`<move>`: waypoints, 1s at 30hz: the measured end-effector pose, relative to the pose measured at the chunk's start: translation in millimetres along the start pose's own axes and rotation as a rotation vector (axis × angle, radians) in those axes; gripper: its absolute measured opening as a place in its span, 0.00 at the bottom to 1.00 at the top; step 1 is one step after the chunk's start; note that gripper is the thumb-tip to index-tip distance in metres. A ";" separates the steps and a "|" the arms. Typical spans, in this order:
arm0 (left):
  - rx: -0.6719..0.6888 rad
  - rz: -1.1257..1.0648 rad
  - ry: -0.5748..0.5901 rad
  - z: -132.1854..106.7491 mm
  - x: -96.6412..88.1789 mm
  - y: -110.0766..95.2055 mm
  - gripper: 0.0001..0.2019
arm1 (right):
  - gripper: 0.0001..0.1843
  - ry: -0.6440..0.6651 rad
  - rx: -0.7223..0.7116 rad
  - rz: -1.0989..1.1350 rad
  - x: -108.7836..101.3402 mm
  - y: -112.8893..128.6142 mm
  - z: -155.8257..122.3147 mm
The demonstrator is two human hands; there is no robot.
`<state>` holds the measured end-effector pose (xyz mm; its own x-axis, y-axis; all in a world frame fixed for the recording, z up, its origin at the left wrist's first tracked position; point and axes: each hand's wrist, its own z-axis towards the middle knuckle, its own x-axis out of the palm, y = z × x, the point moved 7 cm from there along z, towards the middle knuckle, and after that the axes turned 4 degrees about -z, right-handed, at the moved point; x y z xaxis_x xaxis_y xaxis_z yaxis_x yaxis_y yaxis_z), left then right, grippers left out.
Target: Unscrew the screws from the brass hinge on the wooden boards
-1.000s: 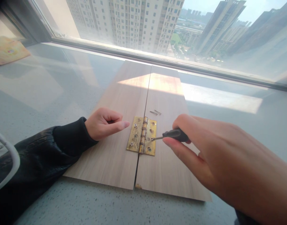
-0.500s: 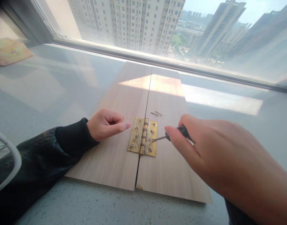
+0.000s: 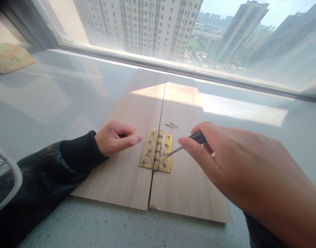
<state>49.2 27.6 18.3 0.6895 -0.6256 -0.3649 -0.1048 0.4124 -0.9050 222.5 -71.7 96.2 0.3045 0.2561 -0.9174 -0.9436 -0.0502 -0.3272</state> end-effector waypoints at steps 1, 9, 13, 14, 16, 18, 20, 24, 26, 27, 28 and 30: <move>-0.001 0.003 -0.003 0.2 -0.2 0.4 0.22 | 0.22 0.002 -0.016 0.028 0.9 3.4 0.8; -0.011 0.011 0.004 0.6 -0.5 1.5 0.22 | 0.12 -0.006 -0.234 0.356 -18.9 32.8 -3.0; 0.001 0.008 0.008 0.7 -0.4 1.4 0.22 | 0.12 0.028 -0.191 0.384 -17.9 23.1 -2.0; 0.003 0.007 0.008 0.7 -0.3 1.4 0.22 | 0.13 0.027 -0.174 0.385 -17.3 21.5 -0.8; 0.007 0.004 0.008 0.8 0.2 0.9 0.22 | 0.15 0.011 -0.152 0.397 -17.9 21.1 2.1; 0.011 0.001 0.002 0.9 0.2 0.5 0.22 | 0.16 0.017 -0.148 0.435 -18.8 23.9 4.4; 0.010 0.005 0.000 0.9 0.2 0.6 0.22 | 0.18 0.045 -0.164 0.474 -19.2 28.0 5.4; -0.003 0.011 0.008 0.6 0.4 1.9 0.22 | 0.16 0.034 -0.084 0.475 -18.3 23.9 6.6; -0.003 0.010 0.010 0.5 0.3 1.9 0.22 | 0.17 0.011 0.030 0.477 -15.6 15.4 7.3; -0.002 0.009 0.010 0.5 0.2 1.8 0.22 | 0.19 0.004 0.084 0.469 -14.0 11.1 7.5; -0.002 0.008 0.010 0.6 0.1 1.6 0.22 | 0.20 -0.006 0.129 0.453 -12.8 7.2 7.6; -0.005 0.006 0.010 0.6 0.1 1.1 0.22 | 0.23 -0.041 0.190 0.407 -12.3 0.4 7.5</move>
<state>49.6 28.5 17.4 0.6820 -0.6297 -0.3720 -0.1123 0.4125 -0.9040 217.4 -67.7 109.1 -0.0981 0.2907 -0.9518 -0.9938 0.0220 0.1091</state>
